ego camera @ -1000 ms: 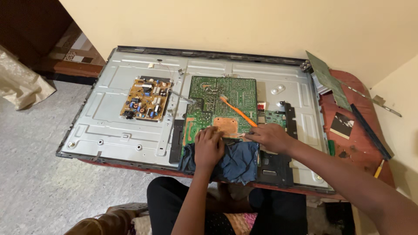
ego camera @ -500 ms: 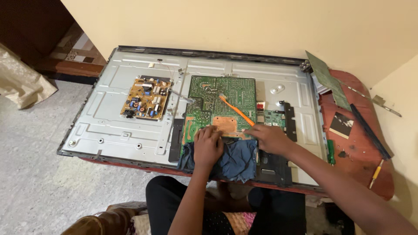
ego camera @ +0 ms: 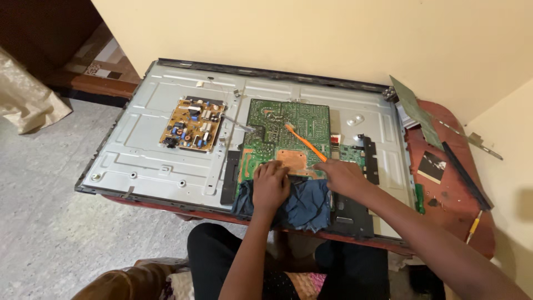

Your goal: The person uses an orange plastic scraper to clean a specific area on a green circuit board. The board rests on a blue cloth inside a disassembled appliance casing. The person repeatedly scrapes the same region while holding the board steady with their other hand.

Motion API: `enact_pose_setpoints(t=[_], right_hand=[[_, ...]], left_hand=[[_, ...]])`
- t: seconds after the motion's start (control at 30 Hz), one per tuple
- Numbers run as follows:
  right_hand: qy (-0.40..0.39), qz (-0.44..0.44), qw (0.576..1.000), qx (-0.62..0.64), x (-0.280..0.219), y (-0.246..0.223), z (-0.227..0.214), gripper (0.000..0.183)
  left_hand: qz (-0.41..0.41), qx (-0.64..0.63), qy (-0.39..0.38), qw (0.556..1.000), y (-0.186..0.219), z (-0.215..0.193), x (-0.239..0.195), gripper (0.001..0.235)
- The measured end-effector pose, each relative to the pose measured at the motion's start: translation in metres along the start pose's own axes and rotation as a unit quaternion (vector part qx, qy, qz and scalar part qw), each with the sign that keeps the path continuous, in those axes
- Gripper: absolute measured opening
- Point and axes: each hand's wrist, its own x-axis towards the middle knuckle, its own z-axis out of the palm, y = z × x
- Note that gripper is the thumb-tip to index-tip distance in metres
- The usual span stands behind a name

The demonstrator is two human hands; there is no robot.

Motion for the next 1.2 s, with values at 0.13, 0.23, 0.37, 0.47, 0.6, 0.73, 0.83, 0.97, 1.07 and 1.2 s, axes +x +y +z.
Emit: enact_pose_setpoints(t=[0.13, 0.23, 0.37, 0.47, 0.6, 0.73, 0.83, 0.97, 1.07, 1.2], right_hand=[[-0.01, -0.03, 0.999, -0.034, 0.005, -0.006, 0.002, 0.053], [-0.055, -0.046, 0.993, -0.092, 0.008, -0.009, 0.007, 0.044], [-0.035, -0.09, 0.985, -0.144, 0.002, -0.015, 0.007, 0.037], [-0.06, -0.087, 0.985, -0.135, -0.013, -0.018, 0.0, 0.033], [-0.065, -0.062, 0.991, -0.095, -0.013, -0.019, -0.01, 0.049], [-0.043, -0.046, 0.994, -0.089, -0.003, -0.034, -0.012, 0.036], [-0.063, -0.028, 0.993, -0.09, 0.004, -0.044, -0.016, 0.037], [-0.081, 0.004, 0.995, -0.065, 0.006, -0.049, -0.021, 0.042], [-0.062, 0.033, 0.997, -0.035, 0.016, -0.047, -0.022, 0.047], [-0.116, 0.069, 0.989, -0.065, 0.033, -0.037, -0.014, 0.04]], left_hand=[[0.012, 0.003, 0.001, 1.0, -0.004, 0.001, 0.001, 0.023], [-0.002, 0.002, -0.011, 1.0, -0.005, 0.003, 0.0, 0.026], [0.0, -0.005, -0.007, 1.0, -0.005, 0.004, -0.002, 0.024], [0.0, 0.002, -0.001, 1.0, -0.006, 0.003, -0.001, 0.024], [0.001, 0.005, 0.002, 1.0, -0.006, 0.004, 0.0, 0.023], [-0.005, 0.005, -0.014, 1.0, -0.004, 0.004, -0.001, 0.024], [-0.002, 0.004, -0.015, 1.0, -0.005, 0.002, 0.001, 0.024], [-0.01, 0.009, -0.016, 1.0, -0.003, 0.003, -0.001, 0.023], [-0.005, 0.005, -0.01, 1.0, -0.005, 0.003, 0.001, 0.022], [0.002, 0.006, 0.0, 1.0, -0.004, 0.006, -0.004, 0.021]])
